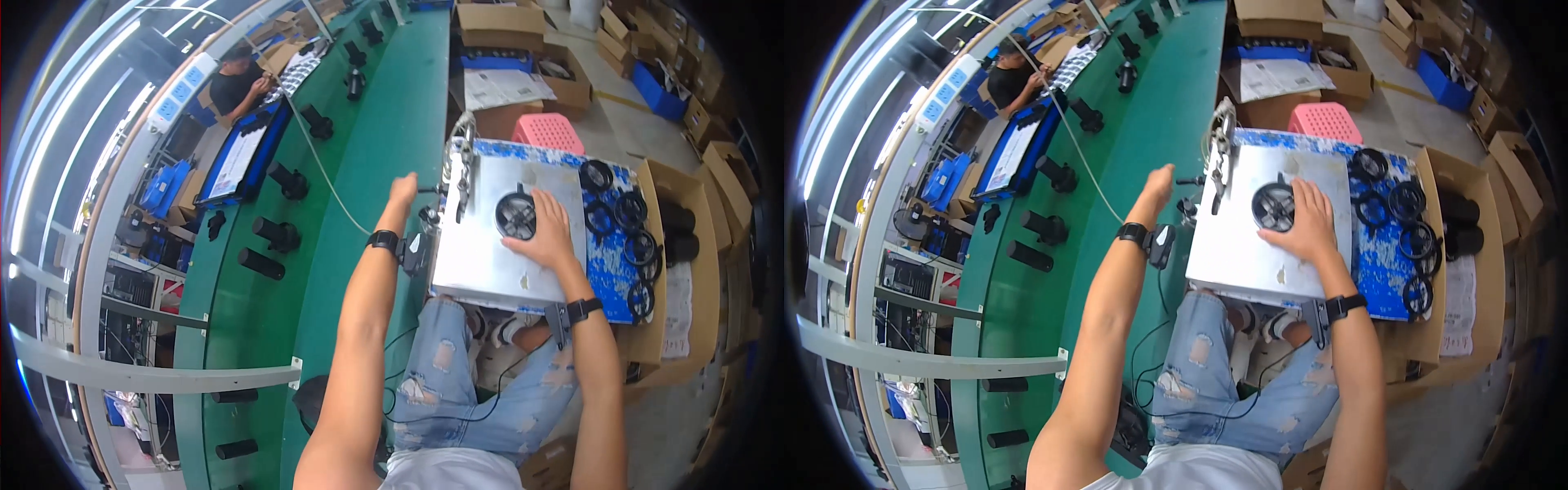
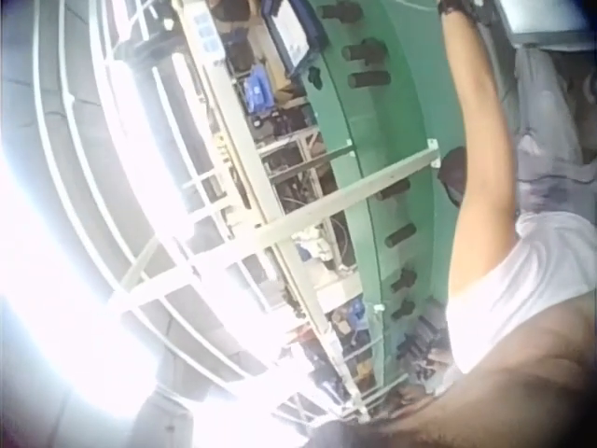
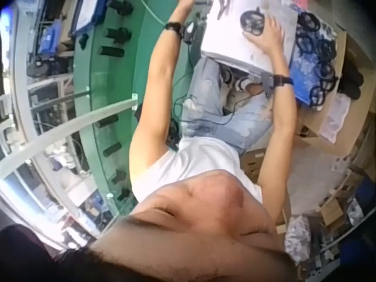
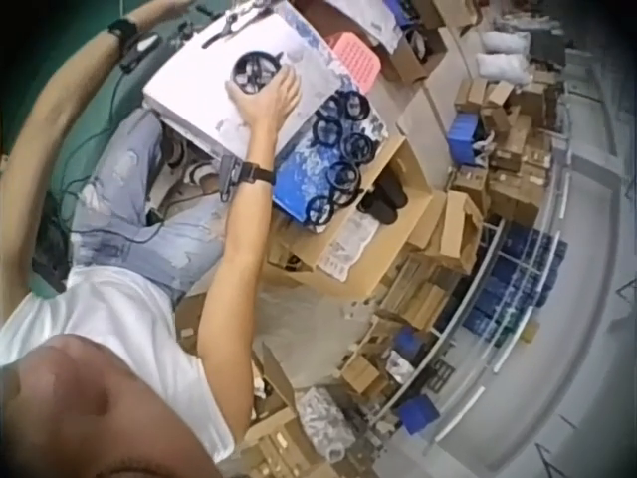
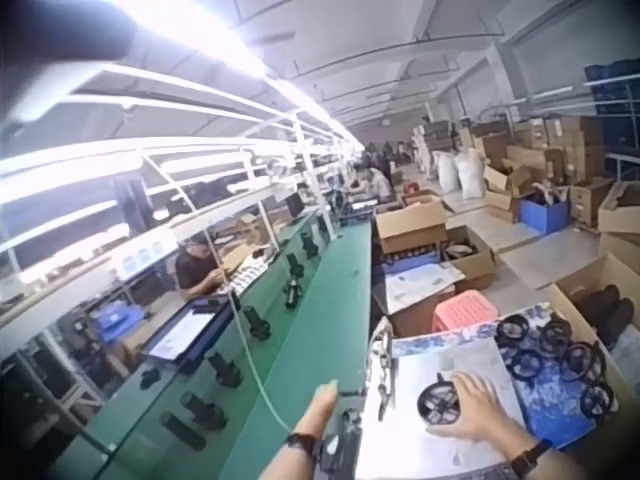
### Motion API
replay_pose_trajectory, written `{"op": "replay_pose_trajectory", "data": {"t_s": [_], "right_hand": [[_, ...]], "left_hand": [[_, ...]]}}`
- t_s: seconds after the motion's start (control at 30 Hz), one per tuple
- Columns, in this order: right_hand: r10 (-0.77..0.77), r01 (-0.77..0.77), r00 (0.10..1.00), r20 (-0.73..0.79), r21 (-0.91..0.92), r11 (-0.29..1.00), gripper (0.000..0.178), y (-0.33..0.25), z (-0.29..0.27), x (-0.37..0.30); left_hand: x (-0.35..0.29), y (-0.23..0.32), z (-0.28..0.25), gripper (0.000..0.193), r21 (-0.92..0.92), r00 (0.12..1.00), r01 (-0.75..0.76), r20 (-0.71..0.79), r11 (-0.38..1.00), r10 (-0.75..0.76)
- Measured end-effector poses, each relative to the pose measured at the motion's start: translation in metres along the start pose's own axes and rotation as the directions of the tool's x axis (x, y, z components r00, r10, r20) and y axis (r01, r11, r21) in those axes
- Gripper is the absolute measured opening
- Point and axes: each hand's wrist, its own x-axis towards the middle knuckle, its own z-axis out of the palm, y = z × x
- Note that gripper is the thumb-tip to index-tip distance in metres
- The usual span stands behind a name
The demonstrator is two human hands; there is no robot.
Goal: Manually assembling circular electronic components using a specialized press machine on a production line.
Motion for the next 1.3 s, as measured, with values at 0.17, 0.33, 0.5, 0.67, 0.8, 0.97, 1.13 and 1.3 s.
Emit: {"op": "replay_pose_trajectory", "data": {"t_s": [0.17,0.33,0.5,0.67,0.8,0.97,1.13,1.3], "right_hand": [[0.114,-0.112,0.993,0.008,-0.113,0.987,0.108,0.041,-0.017,-0.027],[0.103,-0.097,0.992,0.075,-0.075,0.992,0.106,0.017,-0.012,-0.017],[0.156,-0.156,0.988,-0.001,-0.002,0.988,0.077,0.063,-0.005,-0.020],[0.237,-0.123,0.953,0.187,-0.476,0.871,0.040,0.022,-0.021,0.029],[0.363,-0.040,0.861,0.357,-0.664,0.747,0.024,0.017,-0.001,0.060],[0.437,-0.042,0.803,0.404,-0.694,0.719,0.029,0.027,0.013,0.075],[0.401,-0.001,0.821,0.407,-0.700,0.714,0.031,0.023,0.000,0.066],[0.390,0.003,0.825,0.410,-0.692,0.722,0.029,0.029,-0.007,0.065]], "left_hand": [[-0.036,0.048,0.100,0.061,-0.246,0.952,0.203,0.274,0.948,-0.133],[-0.031,0.022,0.059,0.048,-0.035,0.988,-0.154,-0.023,0.987,0.153],[-0.168,0.068,0.070,0.021,0.020,0.497,-0.861,-0.172,0.508,0.850],[-0.239,0.058,0.104,0.025,0.246,0.264,-0.956,0.485,0.160,0.833],[-0.218,0.058,0.117,0.036,0.315,0.289,-0.946,0.728,0.071,0.622],[-0.214,0.065,0.119,0.039,0.216,0.165,-0.976,0.828,-0.034,0.536],[-0.215,0.050,0.128,0.031,0.190,0.166,-0.981,0.733,0.036,0.660],[-0.223,0.043,0.134,0.030,0.252,0.214,-0.966,0.643,0.060,0.735]]}}
